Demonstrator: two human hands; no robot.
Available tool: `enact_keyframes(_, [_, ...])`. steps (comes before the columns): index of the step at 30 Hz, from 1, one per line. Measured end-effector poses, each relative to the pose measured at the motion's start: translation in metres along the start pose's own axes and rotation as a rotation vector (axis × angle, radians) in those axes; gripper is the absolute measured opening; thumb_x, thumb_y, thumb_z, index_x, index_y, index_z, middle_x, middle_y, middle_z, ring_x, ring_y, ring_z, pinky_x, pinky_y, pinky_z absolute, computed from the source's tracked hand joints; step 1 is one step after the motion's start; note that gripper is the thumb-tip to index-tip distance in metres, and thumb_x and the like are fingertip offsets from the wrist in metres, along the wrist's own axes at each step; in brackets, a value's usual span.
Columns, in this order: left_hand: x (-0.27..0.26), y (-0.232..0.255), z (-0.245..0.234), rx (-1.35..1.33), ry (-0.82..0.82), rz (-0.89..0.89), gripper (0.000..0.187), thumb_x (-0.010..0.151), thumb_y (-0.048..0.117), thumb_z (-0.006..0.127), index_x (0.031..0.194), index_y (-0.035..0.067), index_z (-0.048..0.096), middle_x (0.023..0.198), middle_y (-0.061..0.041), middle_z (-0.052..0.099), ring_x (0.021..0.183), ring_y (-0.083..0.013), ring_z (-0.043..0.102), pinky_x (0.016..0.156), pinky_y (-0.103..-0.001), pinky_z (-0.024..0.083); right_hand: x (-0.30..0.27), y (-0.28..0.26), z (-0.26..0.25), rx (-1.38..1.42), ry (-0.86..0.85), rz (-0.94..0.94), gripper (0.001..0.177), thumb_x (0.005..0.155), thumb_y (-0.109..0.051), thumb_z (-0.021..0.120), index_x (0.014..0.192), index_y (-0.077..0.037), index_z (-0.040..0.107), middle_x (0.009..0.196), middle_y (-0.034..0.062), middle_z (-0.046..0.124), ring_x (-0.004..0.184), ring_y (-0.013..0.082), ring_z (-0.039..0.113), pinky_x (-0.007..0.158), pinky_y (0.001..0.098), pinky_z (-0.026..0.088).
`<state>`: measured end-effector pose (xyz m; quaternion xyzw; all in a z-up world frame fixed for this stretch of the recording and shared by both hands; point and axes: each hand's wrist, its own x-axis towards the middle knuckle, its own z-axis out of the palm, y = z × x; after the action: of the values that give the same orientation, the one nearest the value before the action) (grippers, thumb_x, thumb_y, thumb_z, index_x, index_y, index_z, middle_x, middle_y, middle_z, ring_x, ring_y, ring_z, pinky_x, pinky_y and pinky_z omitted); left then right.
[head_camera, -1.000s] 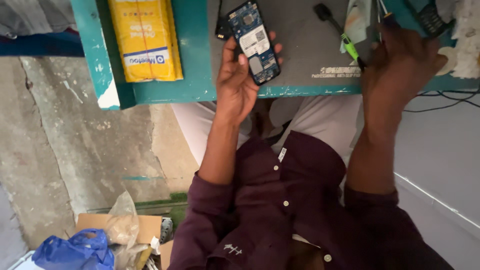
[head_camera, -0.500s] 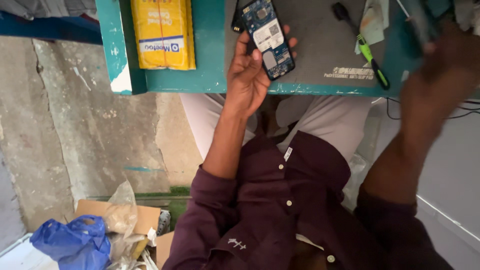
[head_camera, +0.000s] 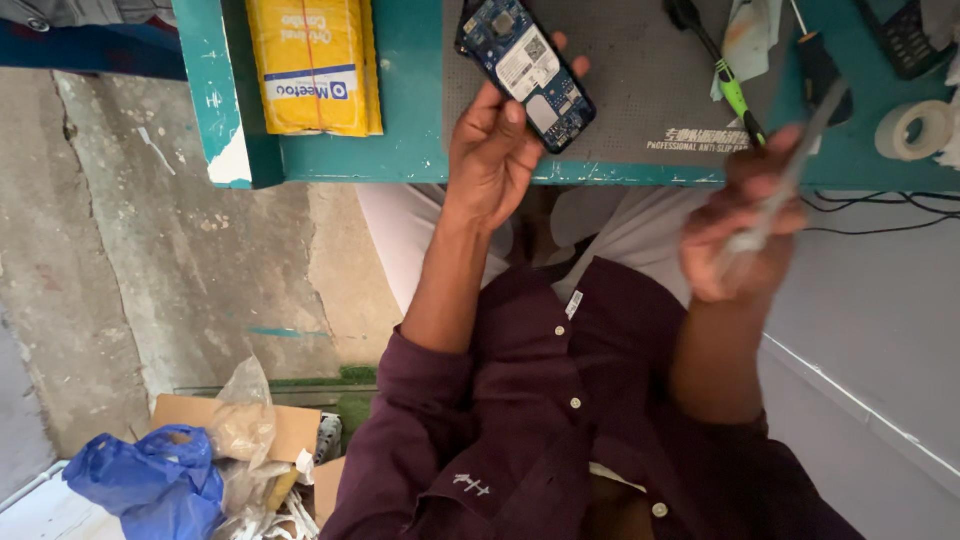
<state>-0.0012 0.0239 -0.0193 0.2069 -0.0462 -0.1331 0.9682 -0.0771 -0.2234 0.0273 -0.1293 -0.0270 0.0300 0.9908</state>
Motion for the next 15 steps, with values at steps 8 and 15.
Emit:
enact_keyframes(8, [-0.002,0.000,0.000,-0.047,-0.031,-0.001,0.052,0.110,0.007,0.061,0.157,0.000,0.039,0.163,-0.017,0.039,0.150,-0.0372,0.042,0.111,-0.038,0.056,0.002,0.051,0.026,-1.221,0.099,-0.401,0.037,0.109,0.011,0.070,0.123,-0.004,0.039,0.104,0.0330,0.071,0.093,0.0327,0.080,0.074,0.0396,0.066])
enact_keyframes(15, [-0.002,-0.003,-0.002,-0.060,-0.022,-0.004,0.049,0.112,0.009,0.058,0.157,-0.002,0.040,0.163,-0.020,0.038,0.150,-0.0402,0.042,0.119,-0.047,0.050,0.010,0.070,0.032,-1.557,-0.016,-0.538,0.036,0.098,0.010,0.073,0.106,0.001,0.038,0.100,0.0354,0.064,0.100,0.0364,0.079,0.071,0.0349,0.064])
